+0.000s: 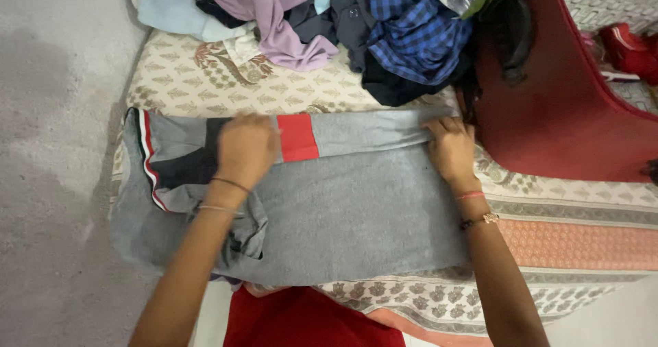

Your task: The person folds a red shirt and a gray polo shirt by hand on a bed before placing them inside an open suitcase on the floor.

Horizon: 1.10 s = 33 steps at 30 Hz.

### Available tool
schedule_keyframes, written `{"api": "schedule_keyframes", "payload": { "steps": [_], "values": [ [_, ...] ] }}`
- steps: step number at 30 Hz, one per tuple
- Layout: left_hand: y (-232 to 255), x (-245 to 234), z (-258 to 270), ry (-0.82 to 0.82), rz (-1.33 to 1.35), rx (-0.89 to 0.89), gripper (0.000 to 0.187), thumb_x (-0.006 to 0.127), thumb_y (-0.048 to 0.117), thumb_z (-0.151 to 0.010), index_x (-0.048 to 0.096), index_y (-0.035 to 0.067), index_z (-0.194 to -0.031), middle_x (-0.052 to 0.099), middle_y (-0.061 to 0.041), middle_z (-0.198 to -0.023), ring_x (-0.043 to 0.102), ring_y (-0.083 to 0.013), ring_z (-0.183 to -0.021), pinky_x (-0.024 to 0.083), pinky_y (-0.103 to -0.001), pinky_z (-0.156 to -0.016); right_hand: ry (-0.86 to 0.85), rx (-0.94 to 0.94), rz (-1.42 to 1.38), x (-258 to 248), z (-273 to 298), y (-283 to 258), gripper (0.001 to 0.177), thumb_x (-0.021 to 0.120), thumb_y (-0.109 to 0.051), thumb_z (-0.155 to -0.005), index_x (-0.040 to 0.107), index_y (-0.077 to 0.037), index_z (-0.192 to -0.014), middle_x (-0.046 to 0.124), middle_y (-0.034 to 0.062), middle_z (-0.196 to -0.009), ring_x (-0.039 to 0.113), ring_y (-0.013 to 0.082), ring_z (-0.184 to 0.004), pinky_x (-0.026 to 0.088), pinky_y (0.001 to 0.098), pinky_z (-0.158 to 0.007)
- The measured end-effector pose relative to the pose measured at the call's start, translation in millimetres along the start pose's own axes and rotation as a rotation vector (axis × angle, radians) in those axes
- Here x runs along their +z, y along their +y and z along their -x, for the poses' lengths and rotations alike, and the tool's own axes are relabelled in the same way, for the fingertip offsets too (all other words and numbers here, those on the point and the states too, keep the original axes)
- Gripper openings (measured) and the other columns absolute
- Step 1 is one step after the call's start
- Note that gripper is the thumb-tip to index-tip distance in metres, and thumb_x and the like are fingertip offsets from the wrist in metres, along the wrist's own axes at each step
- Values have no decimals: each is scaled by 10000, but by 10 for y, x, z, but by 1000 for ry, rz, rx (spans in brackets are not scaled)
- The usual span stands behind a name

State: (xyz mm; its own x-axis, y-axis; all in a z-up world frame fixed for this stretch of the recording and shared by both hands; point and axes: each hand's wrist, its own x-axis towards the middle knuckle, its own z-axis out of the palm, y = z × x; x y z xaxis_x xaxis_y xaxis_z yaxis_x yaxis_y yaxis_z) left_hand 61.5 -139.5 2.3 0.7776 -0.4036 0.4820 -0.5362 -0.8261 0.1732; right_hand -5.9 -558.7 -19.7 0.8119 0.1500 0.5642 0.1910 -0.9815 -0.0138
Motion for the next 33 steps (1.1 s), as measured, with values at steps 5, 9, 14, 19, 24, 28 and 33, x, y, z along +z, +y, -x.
{"api": "schedule_keyframes", "payload": {
  "steps": [5, 9, 14, 19, 24, 28, 33],
  "values": [
    [601, 421, -217, -130, 168, 224, 361, 594, 247, -914, 653, 73, -1225, 599, -118, -1335, 511, -323, -1308, 404, -521, -1101, 68, 9, 26, -124, -13, 17, 217, 666, 2, -805, 749, -115, -968, 704, 58, -1013, 610, 295, -1035, 447, 458, -945],
    [751, 633, -185, -167, 247, 315, 557, 579, 345, -960, 521, 132, -1472, 432, -144, -1554, 329, -360, -1467, 228, -573, -1192, -126, 167, -187, -297, 48, 164, 238, 629, 19, -789, 779, -85, -943, 725, 113, -1035, 646, 350, -1028, 494, 461, -933],
    [744, 670, -154, -303, 187, 300, 596, 540, 391, -968, 444, 185, -1519, 343, -107, -1629, 253, -323, -1529, 139, -649, -1193, 52, 243, -395, -237, 16, 338, 329, 546, 43, -895, 727, -44, -1156, 705, 174, -1182, 674, 370, -1109, 538, 444, -1008],
    [751, 626, -115, -278, 212, 322, 601, 526, 399, -991, 426, 201, -1549, 338, -92, -1642, 255, -313, -1526, 105, -672, -1201, -37, 49, -230, 207, -273, 388, 329, 663, -2, -930, 706, -39, -1254, 686, 211, -1242, 619, 427, -1113, 475, 504, -974],
    [758, 611, -153, -290, 205, 310, 612, 509, 433, -989, 424, 200, -1549, 328, -97, -1640, 249, -337, -1515, 85, -672, -1189, -180, 38, -161, 463, -331, 677, 204, 659, -88, -907, 725, -89, -1100, 681, 163, -1237, 597, 392, -1193, 495, 452, -1044],
    [755, 644, -126, -295, 188, 314, 593, 497, 454, -997, 441, 206, -1533, 330, -83, -1645, 276, -327, -1516, 83, -673, -1205, -79, 63, 154, 488, -337, 500, 165, 664, -182, -903, 727, -136, -1049, 636, 181, -1375, 571, 376, -1235, 460, 515, -1008],
    [736, 647, -124, -291, 200, 315, 604, 508, 454, -988, 452, 197, -1531, 336, -101, -1643, 288, -339, -1509, 96, -669, -1197, -107, -91, -236, 354, -337, -280, 416, 583, -292, -994, 612, -65, -1342, 581, 192, -1408, 515, 378, -1345, 401, 517, -1167]
  ]
}}
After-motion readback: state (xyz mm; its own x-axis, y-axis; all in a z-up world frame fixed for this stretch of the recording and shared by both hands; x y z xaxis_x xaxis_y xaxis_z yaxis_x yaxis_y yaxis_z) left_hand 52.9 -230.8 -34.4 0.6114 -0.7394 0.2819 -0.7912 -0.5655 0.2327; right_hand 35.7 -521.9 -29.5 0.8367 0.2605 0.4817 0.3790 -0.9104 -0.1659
